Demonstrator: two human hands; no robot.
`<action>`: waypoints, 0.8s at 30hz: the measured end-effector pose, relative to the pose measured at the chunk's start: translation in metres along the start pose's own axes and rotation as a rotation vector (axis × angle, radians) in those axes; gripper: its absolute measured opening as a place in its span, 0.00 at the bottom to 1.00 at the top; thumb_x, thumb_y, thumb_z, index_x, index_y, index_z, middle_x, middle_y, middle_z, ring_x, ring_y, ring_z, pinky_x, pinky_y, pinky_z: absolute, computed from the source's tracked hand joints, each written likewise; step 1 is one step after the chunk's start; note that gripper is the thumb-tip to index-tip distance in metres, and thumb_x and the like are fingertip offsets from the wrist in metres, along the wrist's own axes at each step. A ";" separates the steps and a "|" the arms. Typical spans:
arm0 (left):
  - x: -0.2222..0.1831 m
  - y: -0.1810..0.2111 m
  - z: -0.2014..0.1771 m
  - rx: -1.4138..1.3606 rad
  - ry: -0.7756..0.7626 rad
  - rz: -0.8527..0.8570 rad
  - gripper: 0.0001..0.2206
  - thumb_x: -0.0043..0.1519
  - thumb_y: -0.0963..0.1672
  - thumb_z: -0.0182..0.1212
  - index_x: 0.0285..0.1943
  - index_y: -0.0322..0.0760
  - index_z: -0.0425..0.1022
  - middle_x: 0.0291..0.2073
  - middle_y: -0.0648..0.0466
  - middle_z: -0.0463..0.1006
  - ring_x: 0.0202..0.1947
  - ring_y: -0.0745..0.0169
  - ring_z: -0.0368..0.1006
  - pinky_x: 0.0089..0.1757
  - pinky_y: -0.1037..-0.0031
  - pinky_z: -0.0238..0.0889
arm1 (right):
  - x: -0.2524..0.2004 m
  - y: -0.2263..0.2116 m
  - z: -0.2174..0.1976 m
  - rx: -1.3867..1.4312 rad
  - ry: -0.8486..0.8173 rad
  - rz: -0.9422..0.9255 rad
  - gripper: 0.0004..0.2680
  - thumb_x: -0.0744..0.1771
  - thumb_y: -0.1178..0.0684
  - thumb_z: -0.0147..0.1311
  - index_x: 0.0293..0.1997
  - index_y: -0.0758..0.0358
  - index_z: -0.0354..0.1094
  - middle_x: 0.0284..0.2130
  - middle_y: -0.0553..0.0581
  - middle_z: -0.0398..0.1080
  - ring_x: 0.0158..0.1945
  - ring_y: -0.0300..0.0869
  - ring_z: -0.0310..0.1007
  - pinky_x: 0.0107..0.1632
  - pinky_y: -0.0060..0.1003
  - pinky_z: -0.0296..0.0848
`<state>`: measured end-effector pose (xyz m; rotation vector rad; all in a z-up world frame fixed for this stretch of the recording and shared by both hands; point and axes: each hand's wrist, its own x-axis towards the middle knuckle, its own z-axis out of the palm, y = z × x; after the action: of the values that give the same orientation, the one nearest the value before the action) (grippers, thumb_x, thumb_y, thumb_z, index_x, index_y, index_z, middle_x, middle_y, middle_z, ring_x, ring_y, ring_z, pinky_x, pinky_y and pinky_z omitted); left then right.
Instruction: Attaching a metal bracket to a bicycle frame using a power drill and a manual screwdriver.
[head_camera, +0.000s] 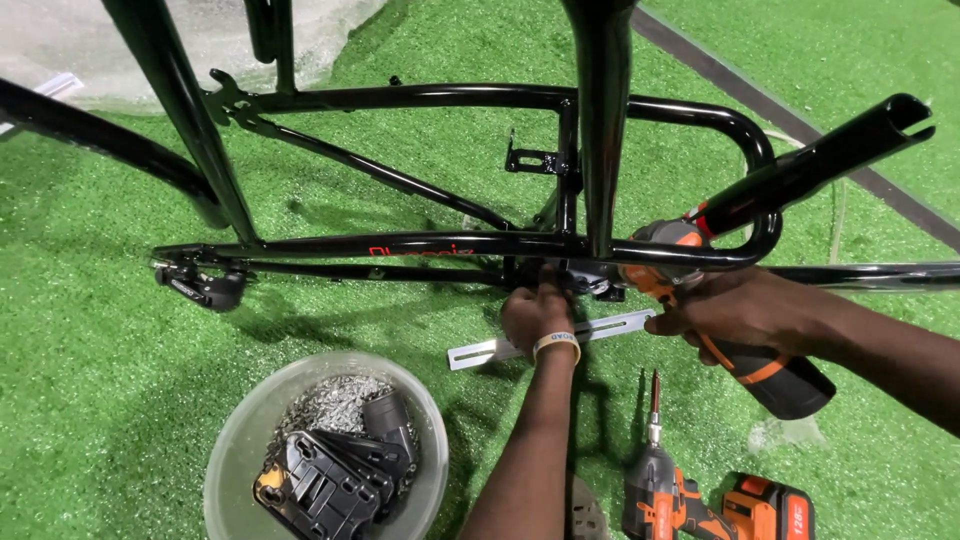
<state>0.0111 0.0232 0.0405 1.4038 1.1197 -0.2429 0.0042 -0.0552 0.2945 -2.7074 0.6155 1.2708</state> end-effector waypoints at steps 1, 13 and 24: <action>0.004 -0.006 0.008 -0.058 0.022 0.009 0.19 0.58 0.54 0.69 0.22 0.42 0.73 0.18 0.55 0.78 0.19 0.60 0.72 0.23 0.62 0.61 | -0.006 -0.005 0.000 0.042 -0.014 0.046 0.18 0.64 0.34 0.54 0.51 0.52 0.80 0.54 0.58 0.79 0.58 0.50 0.74 0.62 0.51 0.68; -0.003 -0.024 0.018 -0.364 0.091 0.088 0.13 0.55 0.40 0.61 0.45 0.43 0.63 0.35 0.50 0.77 0.28 0.56 0.76 0.27 0.62 0.72 | 0.005 0.000 -0.008 -0.148 0.007 -0.006 0.18 0.66 0.32 0.53 0.33 0.56 0.80 0.40 0.52 0.83 0.44 0.41 0.76 0.50 0.36 0.67; 0.018 -0.033 0.033 -0.267 0.173 0.097 0.10 0.50 0.41 0.64 0.40 0.38 0.77 0.34 0.48 0.82 0.29 0.52 0.78 0.31 0.59 0.72 | 0.011 0.004 0.009 0.399 0.046 0.116 0.08 0.66 0.54 0.64 0.37 0.72 0.80 0.29 0.66 0.78 0.30 0.51 0.71 0.34 0.41 0.66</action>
<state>0.0114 -0.0043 -0.0013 1.2524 1.1741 0.0975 0.0027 -0.0601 0.2808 -2.4049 0.9316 0.9820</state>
